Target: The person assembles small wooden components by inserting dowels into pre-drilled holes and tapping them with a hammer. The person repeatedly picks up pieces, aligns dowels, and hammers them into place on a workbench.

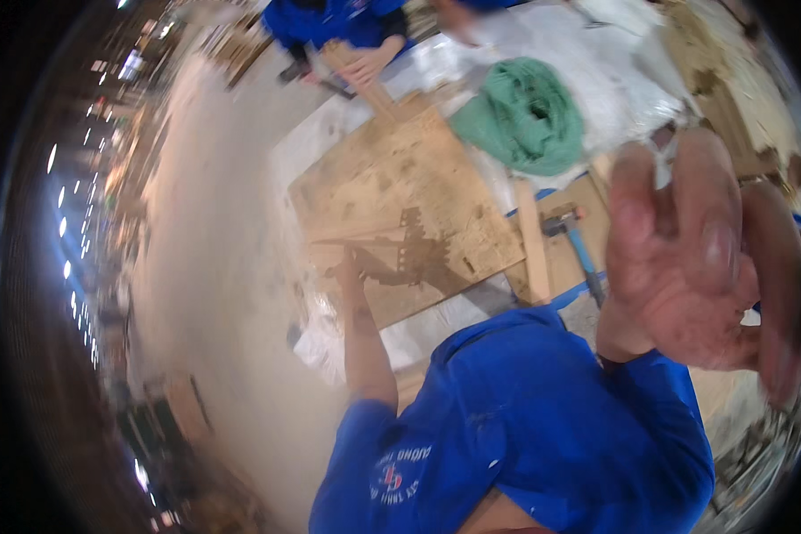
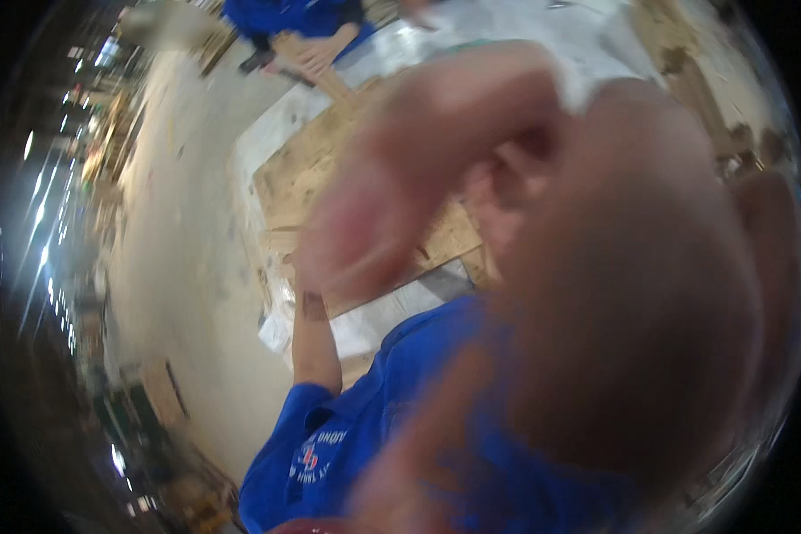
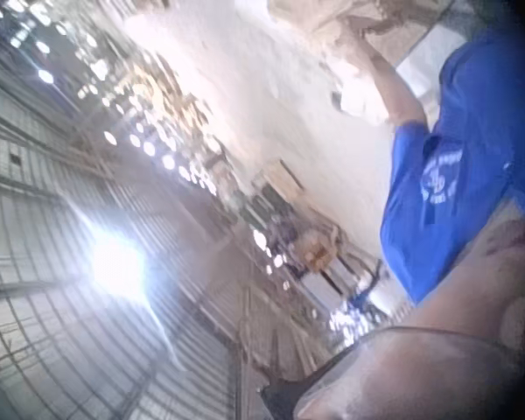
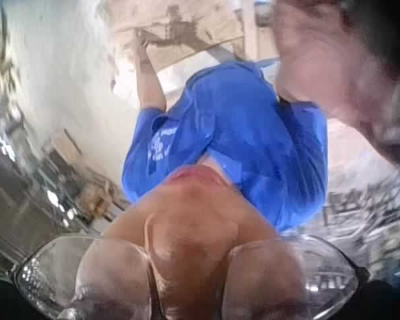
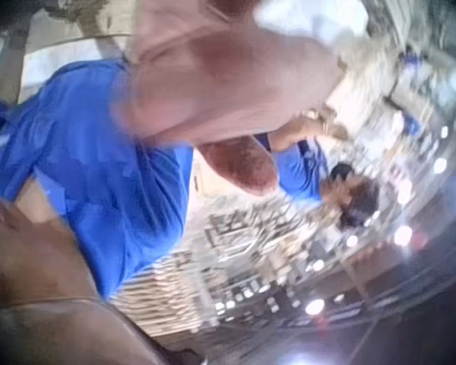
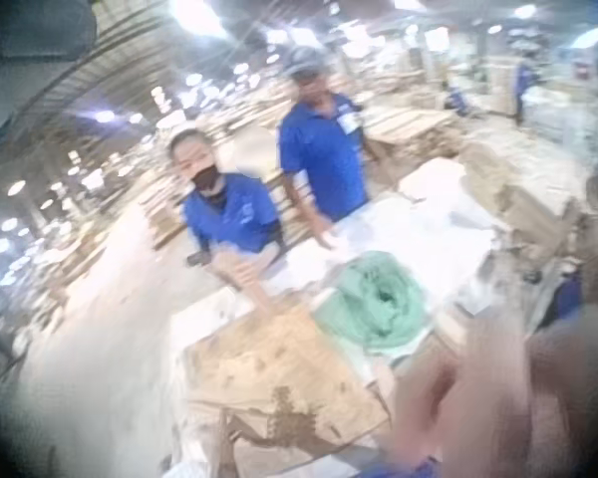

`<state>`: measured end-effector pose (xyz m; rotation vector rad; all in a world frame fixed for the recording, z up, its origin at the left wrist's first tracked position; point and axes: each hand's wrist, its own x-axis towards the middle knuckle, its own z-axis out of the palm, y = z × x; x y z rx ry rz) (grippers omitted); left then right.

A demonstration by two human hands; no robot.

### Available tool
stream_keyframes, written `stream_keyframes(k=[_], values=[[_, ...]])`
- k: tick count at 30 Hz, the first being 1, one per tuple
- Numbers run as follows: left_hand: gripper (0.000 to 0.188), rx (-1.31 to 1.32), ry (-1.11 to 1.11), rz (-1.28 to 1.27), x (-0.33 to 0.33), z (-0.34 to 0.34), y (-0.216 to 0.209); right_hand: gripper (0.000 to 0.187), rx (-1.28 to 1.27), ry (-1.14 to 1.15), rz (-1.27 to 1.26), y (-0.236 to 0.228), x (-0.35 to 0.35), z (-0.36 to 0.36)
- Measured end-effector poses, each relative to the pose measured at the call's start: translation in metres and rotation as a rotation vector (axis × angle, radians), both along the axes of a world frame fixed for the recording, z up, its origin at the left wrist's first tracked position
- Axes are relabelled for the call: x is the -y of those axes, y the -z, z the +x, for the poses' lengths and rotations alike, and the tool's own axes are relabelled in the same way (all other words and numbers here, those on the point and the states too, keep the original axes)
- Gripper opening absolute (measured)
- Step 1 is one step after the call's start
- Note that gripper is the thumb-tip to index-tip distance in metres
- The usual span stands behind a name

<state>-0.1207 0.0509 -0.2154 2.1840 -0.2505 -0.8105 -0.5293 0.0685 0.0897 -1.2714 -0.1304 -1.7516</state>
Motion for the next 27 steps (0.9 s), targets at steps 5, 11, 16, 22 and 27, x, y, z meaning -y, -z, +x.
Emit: stream_keyframes(k=[5,11,16,22,27], values=[[0.080,0.094,-0.034,-0.020,0.005,-0.007,-0.016,0.038,0.133,-0.025,-0.135,-0.030,-0.010,0.018],[0.080,0.177,-0.077,-0.005,-0.012,0.001,-0.008,0.041,0.205,-0.034,-0.122,-0.022,-0.016,0.035],[0.080,0.201,-0.087,-0.015,-0.008,-0.003,-0.009,0.043,0.243,-0.034,-0.148,-0.019,-0.024,0.040],[0.080,0.210,-0.122,0.006,-0.009,-0.018,-0.013,0.046,0.262,-0.050,-0.132,-0.012,-0.023,0.043],[0.080,0.237,-0.140,0.004,-0.011,-0.018,-0.014,0.048,0.267,-0.051,-0.128,-0.012,-0.022,0.044]])
